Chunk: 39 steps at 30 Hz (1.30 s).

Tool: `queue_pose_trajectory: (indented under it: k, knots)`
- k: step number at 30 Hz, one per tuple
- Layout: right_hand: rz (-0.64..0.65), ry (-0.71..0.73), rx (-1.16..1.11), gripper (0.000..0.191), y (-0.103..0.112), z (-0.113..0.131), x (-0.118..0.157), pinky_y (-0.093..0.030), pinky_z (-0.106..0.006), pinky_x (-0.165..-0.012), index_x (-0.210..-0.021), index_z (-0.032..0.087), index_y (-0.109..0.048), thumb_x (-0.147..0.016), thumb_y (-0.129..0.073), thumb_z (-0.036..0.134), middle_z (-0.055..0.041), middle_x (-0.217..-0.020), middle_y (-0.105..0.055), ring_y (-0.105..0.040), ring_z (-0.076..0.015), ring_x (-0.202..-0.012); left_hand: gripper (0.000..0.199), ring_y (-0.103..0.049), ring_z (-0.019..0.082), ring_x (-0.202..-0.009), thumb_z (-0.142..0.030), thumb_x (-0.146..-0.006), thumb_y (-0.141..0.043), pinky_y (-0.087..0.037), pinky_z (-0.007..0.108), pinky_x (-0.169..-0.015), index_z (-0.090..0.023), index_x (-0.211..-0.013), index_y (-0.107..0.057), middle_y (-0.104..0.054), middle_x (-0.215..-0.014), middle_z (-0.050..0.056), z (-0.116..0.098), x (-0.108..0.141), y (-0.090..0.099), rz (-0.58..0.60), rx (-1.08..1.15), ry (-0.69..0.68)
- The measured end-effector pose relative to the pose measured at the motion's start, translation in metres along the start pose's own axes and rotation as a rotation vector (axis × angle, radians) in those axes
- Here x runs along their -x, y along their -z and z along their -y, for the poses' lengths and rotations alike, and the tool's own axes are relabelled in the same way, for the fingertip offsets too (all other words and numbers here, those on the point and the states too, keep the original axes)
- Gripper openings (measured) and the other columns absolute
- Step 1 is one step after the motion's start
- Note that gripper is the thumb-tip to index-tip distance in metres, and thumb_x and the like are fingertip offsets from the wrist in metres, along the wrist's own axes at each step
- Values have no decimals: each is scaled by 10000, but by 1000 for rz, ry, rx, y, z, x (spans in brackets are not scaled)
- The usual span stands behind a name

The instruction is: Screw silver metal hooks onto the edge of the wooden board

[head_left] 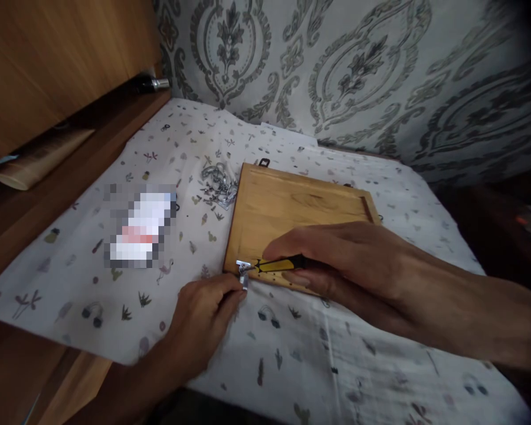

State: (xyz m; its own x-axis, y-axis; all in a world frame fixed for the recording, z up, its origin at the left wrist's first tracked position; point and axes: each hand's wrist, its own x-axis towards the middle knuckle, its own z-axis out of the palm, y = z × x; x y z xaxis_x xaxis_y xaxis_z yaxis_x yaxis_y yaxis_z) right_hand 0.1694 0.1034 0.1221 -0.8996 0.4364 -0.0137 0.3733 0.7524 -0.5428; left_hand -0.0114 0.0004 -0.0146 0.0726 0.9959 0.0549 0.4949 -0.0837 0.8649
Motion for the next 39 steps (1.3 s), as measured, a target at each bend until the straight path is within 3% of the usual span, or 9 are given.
queue_pose_trajectory:
  k: [7, 13, 22, 30, 34, 39]
  knots:
    - [-170, 57, 80, 296, -14, -6, -3, -407, -217, -508, -944, 149, -630, -1036, -445, 362, -6, -672, -646, -588, -116, -547, 232, -566, 128, -569, -238, -906, -506, -386, 243, -539, -201, -702, -611, -643, -626, -30, -3, 0, -2, -4, -20, 56]
    - [-252, 25, 151, 346, -23, -3, -1, -429, -230, -530, -952, 151, -618, -1042, -413, 414, -21, -697, -679, -620, -128, -580, 255, -543, 120, -556, -245, -909, -501, -381, 235, -529, -200, -680, -605, -615, -604, -34, -2, 0, -2, -7, -2, 37]
    - [-64, 73, 32, 214, -3, -6, 3, -426, -219, -578, -983, 189, -647, -1021, -481, 318, -18, -808, -649, -592, -116, -661, 229, -528, 117, -543, -259, -909, -531, -379, 224, -520, -206, -719, -647, -605, -598, -36, 0, -1, -1, 15, -11, 34]
    - [-228, 118, 279, 339, -18, 2, -3, -360, -235, -494, -784, 140, -596, -1043, -405, 246, -7, -640, -589, -554, -110, -542, 247, -512, 114, -531, -255, -914, -510, -375, 232, -523, -202, -703, -628, -607, -603, -35, -1, -1, -1, 11, -35, 3]
    - [-292, 26, 317, 308, -25, 11, -4, -328, -239, -455, -812, 150, -583, -1039, -404, 256, 11, -595, -568, -517, -104, -478, 227, -545, 118, -557, -239, -906, -507, -397, 235, -556, -206, -716, -625, -637, -634, -36, -2, -1, -1, 3, -36, 11]
    - [-235, 4, 248, 283, -19, 12, 0, -353, -252, -479, -861, 161, -597, -1034, -431, 310, -3, -659, -584, -527, -119, -529, 222, -562, 128, -555, -245, -908, -512, -421, 243, -550, -211, -728, -638, -652, -636, -31, -1, -1, -1, 9, -35, 11]
